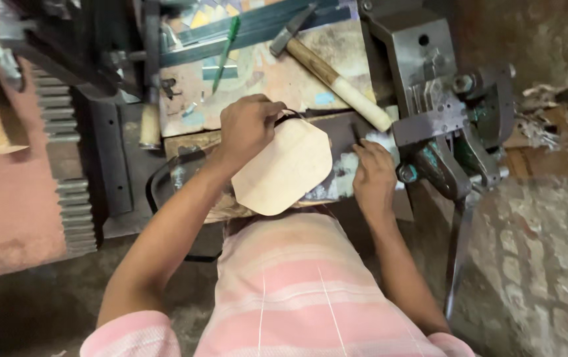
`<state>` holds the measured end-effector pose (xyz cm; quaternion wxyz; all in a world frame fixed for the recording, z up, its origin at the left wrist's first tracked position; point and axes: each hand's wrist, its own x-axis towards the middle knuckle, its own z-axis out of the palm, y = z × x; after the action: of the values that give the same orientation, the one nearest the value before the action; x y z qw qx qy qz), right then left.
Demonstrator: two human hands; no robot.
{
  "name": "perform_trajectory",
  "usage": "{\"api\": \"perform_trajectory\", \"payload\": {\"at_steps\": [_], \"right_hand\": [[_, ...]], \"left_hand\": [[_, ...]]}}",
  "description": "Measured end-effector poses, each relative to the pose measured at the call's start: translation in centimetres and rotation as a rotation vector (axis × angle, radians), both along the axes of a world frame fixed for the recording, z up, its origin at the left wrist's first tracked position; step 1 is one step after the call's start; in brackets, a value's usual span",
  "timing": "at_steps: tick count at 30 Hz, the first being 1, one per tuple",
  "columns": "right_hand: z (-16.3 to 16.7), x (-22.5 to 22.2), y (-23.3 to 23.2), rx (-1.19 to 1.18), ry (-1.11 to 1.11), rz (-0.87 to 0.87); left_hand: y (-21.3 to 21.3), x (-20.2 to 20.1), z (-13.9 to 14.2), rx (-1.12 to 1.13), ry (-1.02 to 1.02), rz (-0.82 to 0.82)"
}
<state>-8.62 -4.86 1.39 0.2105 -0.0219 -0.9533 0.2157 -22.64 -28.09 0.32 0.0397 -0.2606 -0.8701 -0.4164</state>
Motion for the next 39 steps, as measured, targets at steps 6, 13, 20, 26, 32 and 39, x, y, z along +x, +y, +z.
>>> {"api": "perform_trajectory", "payload": {"at_steps": [6, 13, 20, 26, 32, 39], "right_hand": [[0.3, -0.6, -1.6, -0.225, -0.065, 0.036], [0.9, -5.1, -3.1, -0.159, -0.220, 0.204], [0.7, -5.7, -2.6, -0.333, -0.445, 0.162], [0.3, -6.5, -2.0, -0.299, -0.433, 0.247], [0.3, -6.9, -1.4, -0.315, -0.476, 0.283], [-0.8, -6.7, -1.6, -0.307, -0.544, 0.141]], "left_hand": [[2.0, -0.1, -0.8, -0.078, -0.093, 0.020], [2.2, 0.7, -1.2, -0.145, -0.154, 0.011], [1.4, 1.5, -1.6, -0.165, -0.192, 0.044], [0.9, 1.6, -1.1, -0.262, -0.277, -0.067], [1.2, 1.6, -0.6, -0.300, -0.305, -0.001], [1.0, 0.7, -1.0, -0.280, -0.420, -0.031]]}}
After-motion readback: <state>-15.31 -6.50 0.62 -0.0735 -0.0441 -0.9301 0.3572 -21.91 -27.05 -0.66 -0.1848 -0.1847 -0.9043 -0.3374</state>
